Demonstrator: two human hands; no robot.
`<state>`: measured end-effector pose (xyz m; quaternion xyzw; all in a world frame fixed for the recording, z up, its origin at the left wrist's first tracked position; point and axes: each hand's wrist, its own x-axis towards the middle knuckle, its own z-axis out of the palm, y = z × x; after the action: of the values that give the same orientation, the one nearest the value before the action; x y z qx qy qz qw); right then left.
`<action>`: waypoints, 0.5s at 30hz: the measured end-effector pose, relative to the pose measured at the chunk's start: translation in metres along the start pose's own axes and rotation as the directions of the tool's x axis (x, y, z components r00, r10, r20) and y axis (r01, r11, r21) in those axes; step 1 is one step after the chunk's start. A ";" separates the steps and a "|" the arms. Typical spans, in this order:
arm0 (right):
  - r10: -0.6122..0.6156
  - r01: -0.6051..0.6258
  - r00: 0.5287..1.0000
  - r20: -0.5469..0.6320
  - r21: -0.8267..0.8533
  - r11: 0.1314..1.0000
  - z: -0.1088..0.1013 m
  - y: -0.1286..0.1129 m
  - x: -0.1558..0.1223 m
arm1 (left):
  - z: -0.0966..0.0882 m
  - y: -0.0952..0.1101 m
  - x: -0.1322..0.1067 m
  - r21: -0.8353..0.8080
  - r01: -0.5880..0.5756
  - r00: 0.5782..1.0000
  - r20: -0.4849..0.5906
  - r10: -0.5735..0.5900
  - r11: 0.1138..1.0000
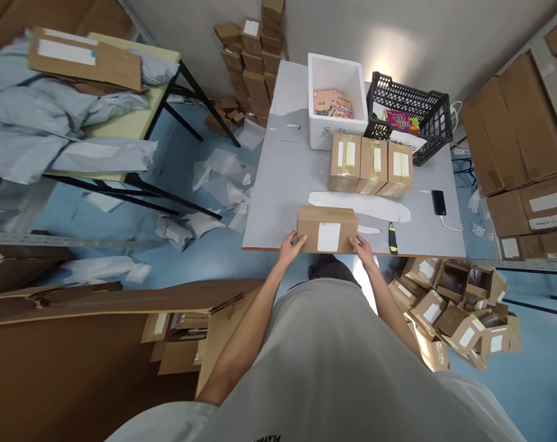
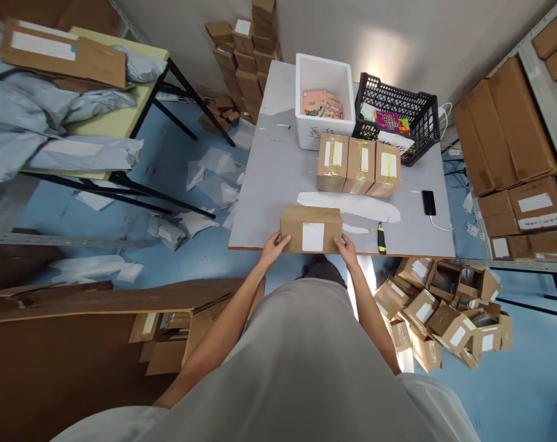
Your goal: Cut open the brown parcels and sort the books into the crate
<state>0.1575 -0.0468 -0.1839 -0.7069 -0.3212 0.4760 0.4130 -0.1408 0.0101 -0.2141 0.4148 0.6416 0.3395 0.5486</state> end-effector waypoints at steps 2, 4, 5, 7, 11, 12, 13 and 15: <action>-0.015 0.016 1.000 -0.009 0.021 1.000 -0.002 -0.004 0.000 | -0.004 0.004 0.003 -0.027 0.028 0.999 0.018 -0.028 0.999; -0.020 0.020 1.000 -0.002 0.033 0.999 -0.003 -0.005 0.001 | -0.004 0.007 0.007 -0.035 0.030 0.999 0.046 -0.029 0.999; -0.016 0.015 1.000 0.005 0.037 0.999 -0.003 -0.004 0.001 | -0.004 0.008 0.009 -0.039 0.033 0.998 0.062 -0.030 0.999; 0.008 -0.008 1.000 0.014 0.048 0.999 -0.002 0.001 0.001 | -0.002 0.008 0.011 -0.040 0.040 0.995 0.090 -0.036 0.998; 0.044 -0.045 0.999 0.010 0.064 0.997 0.003 0.017 0.000 | 0.001 0.001 0.012 -0.013 0.085 0.988 0.130 -0.082 0.996; 0.047 -0.047 0.999 0.012 0.070 0.996 0.005 0.022 -0.001 | 0.001 -0.002 0.011 -0.004 0.099 0.986 0.137 -0.097 0.995; 0.047 -0.048 0.999 0.015 0.081 0.996 0.006 0.025 -0.003 | 0.001 -0.006 0.010 0.004 0.111 0.984 0.143 -0.110 0.994; 0.046 -0.048 0.999 0.019 0.111 0.993 0.008 0.031 -0.008 | 0.001 -0.013 0.007 0.012 0.126 0.981 0.150 -0.126 0.992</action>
<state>0.1494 -0.0660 -0.2100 -0.6861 -0.2809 0.5087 0.4377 -0.1425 0.0109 -0.2285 0.3984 0.6239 0.2711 0.6152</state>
